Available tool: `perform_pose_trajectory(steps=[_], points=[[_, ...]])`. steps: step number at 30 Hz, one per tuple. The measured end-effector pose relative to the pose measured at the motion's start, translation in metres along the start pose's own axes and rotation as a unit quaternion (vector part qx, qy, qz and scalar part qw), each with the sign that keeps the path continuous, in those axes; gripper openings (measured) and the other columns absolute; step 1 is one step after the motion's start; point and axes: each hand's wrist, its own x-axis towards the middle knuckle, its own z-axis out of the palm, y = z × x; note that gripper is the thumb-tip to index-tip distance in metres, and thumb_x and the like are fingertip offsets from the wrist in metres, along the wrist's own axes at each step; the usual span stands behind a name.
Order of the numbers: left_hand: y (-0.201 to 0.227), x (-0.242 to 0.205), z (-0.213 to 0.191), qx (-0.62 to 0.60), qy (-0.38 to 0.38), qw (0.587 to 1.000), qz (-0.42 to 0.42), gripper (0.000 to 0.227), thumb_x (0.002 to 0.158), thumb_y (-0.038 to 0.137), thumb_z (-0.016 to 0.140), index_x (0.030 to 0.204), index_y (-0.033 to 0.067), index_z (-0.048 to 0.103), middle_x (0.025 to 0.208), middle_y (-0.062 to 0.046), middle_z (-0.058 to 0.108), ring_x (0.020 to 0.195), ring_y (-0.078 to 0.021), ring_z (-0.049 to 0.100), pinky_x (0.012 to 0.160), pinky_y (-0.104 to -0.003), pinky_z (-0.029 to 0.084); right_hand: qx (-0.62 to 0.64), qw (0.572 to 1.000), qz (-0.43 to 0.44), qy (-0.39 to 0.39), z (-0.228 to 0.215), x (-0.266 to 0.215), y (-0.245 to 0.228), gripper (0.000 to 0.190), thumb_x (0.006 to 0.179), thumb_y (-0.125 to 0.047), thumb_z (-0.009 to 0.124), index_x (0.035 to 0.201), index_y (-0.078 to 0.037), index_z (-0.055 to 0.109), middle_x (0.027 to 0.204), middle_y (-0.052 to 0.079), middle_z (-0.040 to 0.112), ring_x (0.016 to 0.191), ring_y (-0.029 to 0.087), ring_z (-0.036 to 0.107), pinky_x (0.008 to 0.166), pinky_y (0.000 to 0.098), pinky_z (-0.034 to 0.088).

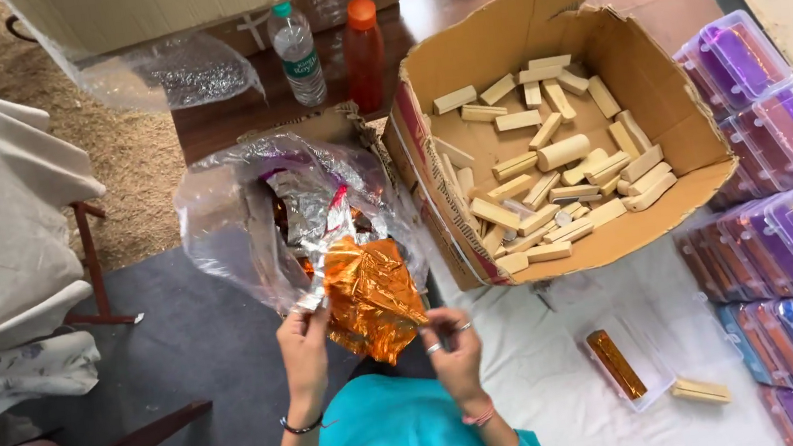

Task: Wrapping small wooden blocks in aluminium foil and organizing them into plastic containers.

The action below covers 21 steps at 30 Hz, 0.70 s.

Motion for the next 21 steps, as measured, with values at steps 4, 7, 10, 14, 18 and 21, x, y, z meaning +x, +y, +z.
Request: perform_pose_trajectory(steps=[4, 7, 10, 14, 18, 21], points=[[-0.055, -0.005, -0.023, -0.18, 0.003, 0.984, -0.021, 0.014, 0.101, 0.003, 0.065, 0.111, -0.0057, 0.07, 0.095, -0.007, 0.068, 0.082, -0.0124, 0.063, 0.082, -0.033, 0.059, 0.208, 0.969, 0.082, 0.109, -0.027, -0.001, -0.004, 0.03, 0.09, 0.012, 0.065, 0.115, -0.002, 0.059, 0.105, 0.005, 0.063, 0.098, 0.011, 0.061, 0.09, 0.0273, 0.053], [0.026, -0.024, 0.007, -0.295, -0.023, 0.954, -0.041, 0.02, 0.095, -0.001, 0.059, 0.113, -0.0014, 0.066, 0.105, -0.011, 0.067, 0.092, -0.0165, 0.064, 0.087, -0.036, 0.06, 0.262, 0.954, 0.082, 0.118, -0.047, -0.015, -0.004, 0.028, 0.093, 0.011, 0.065, 0.116, -0.001, 0.057, 0.108, 0.007, 0.063, 0.1, 0.014, 0.062, 0.094, 0.0324, 0.055], [0.018, -0.039, 0.023, -0.411, -0.069, 0.906, -0.074, 0.027, 0.087, -0.002, 0.053, 0.111, 0.0059, 0.063, 0.12, -0.015, 0.067, 0.107, -0.0225, 0.068, 0.094, -0.037, 0.058, 0.195, 0.97, 0.097, 0.103, -0.059, -0.028, -0.004, 0.029, 0.096, 0.007, 0.065, 0.123, 0.001, 0.058, 0.118, 0.01, 0.063, 0.111, 0.017, 0.061, 0.099, 0.0348, 0.055], [-0.025, -0.066, 0.043, -0.294, -0.13, 0.947, -0.008, 0.019, 0.088, -0.007, 0.055, 0.1, 0.0072, 0.055, 0.137, -0.019, 0.065, 0.108, -0.0226, 0.061, 0.09, -0.037, 0.051, 0.063, 0.99, 0.087, 0.091, -0.061, -0.032, -0.037, 0.039, 0.096, -0.002, 0.064, 0.133, 0.0, 0.053, 0.134, 0.009, 0.056, 0.125, 0.018, 0.056, 0.103, 0.0334, 0.051], [0.032, -0.098, 0.072, 0.084, -0.294, 0.902, 0.306, 0.018, 0.079, -0.003, 0.062, 0.092, 0.0074, 0.053, 0.137, -0.02, 0.066, 0.132, -0.0343, 0.06, 0.109, -0.046, 0.046, 0.176, 0.974, 0.138, 0.037, -0.051, -0.037, -0.038, 0.054, 0.094, -0.013, 0.062, 0.144, -0.006, 0.043, 0.135, 0.004, 0.056, 0.121, 0.015, 0.058, 0.099, 0.0306, 0.051], [0.042, -0.116, 0.076, 0.19, -0.342, 0.839, 0.378, 0.025, 0.07, 0.003, 0.069, 0.092, 0.0066, 0.058, 0.131, -0.021, 0.067, 0.129, -0.0381, 0.058, 0.112, -0.05, 0.042, 0.262, 0.949, 0.17, 0.051, -0.053, -0.046, -0.007, 0.048, 0.097, -0.011, 0.063, 0.142, -0.002, 0.047, 0.125, 0.006, 0.063, 0.109, 0.015, 0.062, 0.094, 0.03, 0.052]])
